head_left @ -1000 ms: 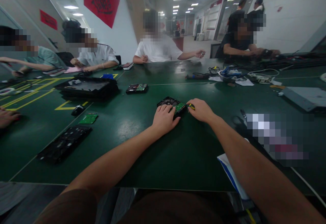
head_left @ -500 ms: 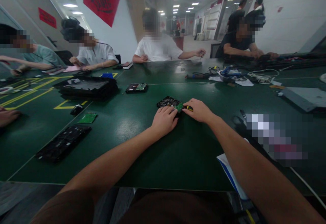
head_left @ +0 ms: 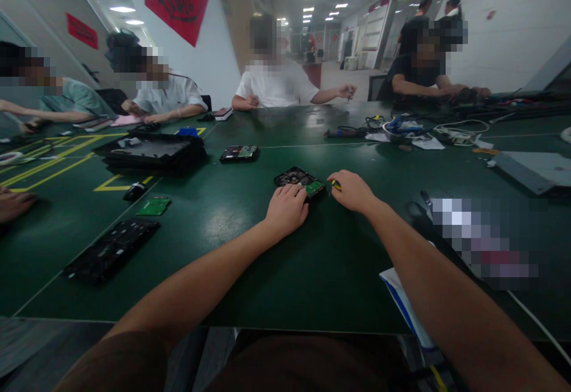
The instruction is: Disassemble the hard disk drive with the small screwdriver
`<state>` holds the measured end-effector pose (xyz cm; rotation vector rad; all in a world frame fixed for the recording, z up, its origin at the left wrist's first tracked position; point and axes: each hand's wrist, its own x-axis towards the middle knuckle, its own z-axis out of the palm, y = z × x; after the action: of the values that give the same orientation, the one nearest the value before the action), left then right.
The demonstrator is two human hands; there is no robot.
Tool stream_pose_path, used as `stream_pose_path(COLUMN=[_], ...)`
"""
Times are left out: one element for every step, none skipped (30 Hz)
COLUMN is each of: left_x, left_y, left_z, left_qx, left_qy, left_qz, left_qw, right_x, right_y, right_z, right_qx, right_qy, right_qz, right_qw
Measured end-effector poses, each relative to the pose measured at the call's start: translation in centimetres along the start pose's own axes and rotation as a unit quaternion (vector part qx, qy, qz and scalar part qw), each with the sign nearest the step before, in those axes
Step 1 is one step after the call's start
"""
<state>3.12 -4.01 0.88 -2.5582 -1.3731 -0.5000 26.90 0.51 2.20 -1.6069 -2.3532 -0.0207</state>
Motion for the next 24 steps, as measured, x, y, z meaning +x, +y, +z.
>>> stream_pose_path(left_x=[0.0,0.1,0.2,0.2,0.3,0.4,0.5,0.5,0.6,0.6,0.5,0.5,0.4,0.4,0.3,0.3,0.3,0.3,0.3,0.3,0.3,0.3,0.3,0.2], left_y=[-0.2,-0.5,-0.7,-1.0,-1.3,-1.5,-1.7,-1.9,-1.9,-1.9,-1.8,-1.7,-1.5,-1.4,-1.3,-1.3,-1.2,-1.2,-1.3,-1.3,-1.4,-1.4,-1.5,-1.5], left_z=[0.1,0.2,0.3,0.4,0.5,0.6,0.7,0.7,0.7,0.7,0.7,0.8,0.8,0.9,0.9,1.0,1.0,1.1,1.1,1.1,1.0,1.0,1.1,1.1], left_qx=[0.003,0.006,0.009,0.012,0.015,0.017,0.017,0.014,0.009,0.002,-0.005,-0.011,-0.016,-0.018,-0.019,-0.018,-0.018,-0.017,-0.017,-0.017,-0.017,-0.018,-0.019,-0.021], left_qy=[0.000,0.000,0.000,-0.001,0.000,0.001,0.003,0.006,0.011,0.016,0.022,0.025,0.026,0.024,0.020,0.014,0.009,0.006,0.005,0.005,0.005,0.006,0.007,0.008], left_qz=[-0.010,-0.024,-0.039,-0.054,-0.067,-0.079,-0.089,-0.095,-0.096,-0.093,-0.085,-0.074,-0.062,-0.054,-0.047,-0.043,-0.040,-0.037,-0.036,-0.035,-0.035,-0.035,-0.035,-0.035], left_qw=[1.000,1.000,0.999,0.998,0.998,0.997,0.996,0.995,0.995,0.996,0.996,0.997,0.998,0.998,0.999,0.999,0.999,0.999,0.999,0.999,0.999,0.999,0.999,0.999], right_x=[0.0,0.0,0.0,0.0,0.0,0.0,0.1,0.1,0.1,0.1,0.1,0.1,0.1,0.1,0.1,0.1,0.1,0.1,0.2,0.2,0.2,0.2,0.3,0.3], right_y=[0.2,0.3,0.4,0.5,0.6,0.7,0.7,0.8,0.8,0.8,0.8,0.7,0.7,0.6,0.4,0.3,0.1,0.0,-0.1,-0.2,-0.3,-0.3,-0.2,-0.2], right_z=[0.0,0.0,0.1,0.2,0.3,0.5,0.6,0.7,0.8,0.8,0.8,0.8,0.7,0.6,0.6,0.6,0.6,0.6,0.6,0.7,0.7,0.7,0.8,0.7], right_qx=[-0.003,-0.002,0.000,0.004,0.009,0.014,0.019,0.024,0.027,0.029,0.030,0.029,0.028,0.027,0.026,0.024,0.020,0.015,0.010,0.005,0.002,0.000,-0.001,-0.001], right_qy=[-0.007,-0.017,-0.027,-0.036,-0.045,-0.052,-0.057,-0.061,-0.065,-0.067,-0.067,-0.067,-0.066,-0.066,-0.065,-0.065,-0.065,-0.064,-0.062,-0.060,-0.059,-0.059,-0.060,-0.061], right_qz=[0.008,0.012,0.012,0.010,0.005,0.000,-0.004,-0.006,-0.005,-0.004,-0.003,-0.004,-0.008,-0.014,-0.021,-0.027,-0.029,-0.026,-0.021,-0.014,-0.007,-0.003,0.000,0.001], right_qw=[1.000,1.000,1.000,0.999,0.999,0.999,0.998,0.998,0.998,0.997,0.997,0.997,0.997,0.997,0.997,0.997,0.997,0.998,0.998,0.998,0.998,0.998,0.998,0.998])
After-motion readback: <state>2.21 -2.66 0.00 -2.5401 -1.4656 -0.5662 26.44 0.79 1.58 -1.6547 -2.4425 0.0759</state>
